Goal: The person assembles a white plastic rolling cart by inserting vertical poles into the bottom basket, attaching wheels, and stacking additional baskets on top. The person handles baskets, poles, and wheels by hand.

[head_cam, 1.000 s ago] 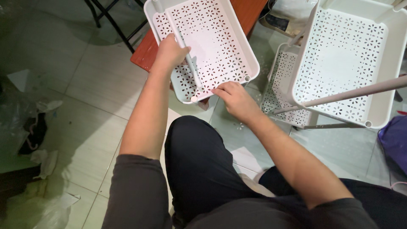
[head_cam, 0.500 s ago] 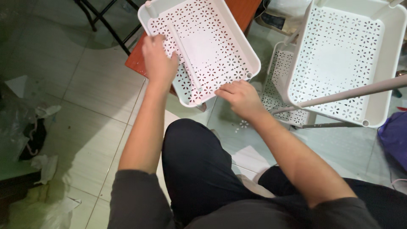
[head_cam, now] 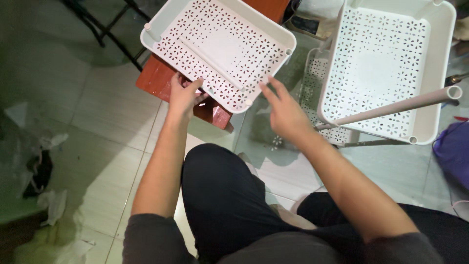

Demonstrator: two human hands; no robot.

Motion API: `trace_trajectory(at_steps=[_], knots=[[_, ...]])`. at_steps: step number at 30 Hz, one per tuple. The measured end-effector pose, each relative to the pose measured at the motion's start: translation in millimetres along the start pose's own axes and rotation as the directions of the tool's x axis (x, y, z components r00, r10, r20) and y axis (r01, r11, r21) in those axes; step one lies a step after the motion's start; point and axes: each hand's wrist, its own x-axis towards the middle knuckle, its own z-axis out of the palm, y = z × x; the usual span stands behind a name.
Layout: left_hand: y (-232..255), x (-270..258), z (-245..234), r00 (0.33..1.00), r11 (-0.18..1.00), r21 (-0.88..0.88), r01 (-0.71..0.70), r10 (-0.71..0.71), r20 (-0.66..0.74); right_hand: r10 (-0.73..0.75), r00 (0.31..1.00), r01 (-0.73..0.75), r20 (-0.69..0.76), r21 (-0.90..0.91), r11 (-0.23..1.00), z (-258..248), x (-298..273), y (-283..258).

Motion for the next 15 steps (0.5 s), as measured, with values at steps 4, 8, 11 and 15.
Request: trace_trajectory(at_steps=[4,8,11,15], knots=[[4,19,18,1.000,0.999,0.031,0.022,-0.023,0.013,-0.111,0.990,0.111,0.088,0.001,0.994,-18,-30,-14],[8,54,43,1.000,0.999,0.047,0.013,-0.013,0.002,-0.169,0.952,0.161,0.256,0.053,0.986,-35,-54,-12],[7,81,66,1.000,0.999,0.039,-0.026,0.026,0.008,-0.204,0.933,0.182,0.297,0.102,0.978,-47,-72,-5],[7,112,92,0.999,0.998,0.046,-0.048,0.048,-0.016,-0.165,0.919,0.134,0.359,0.111,0.985,-63,-91,2]])
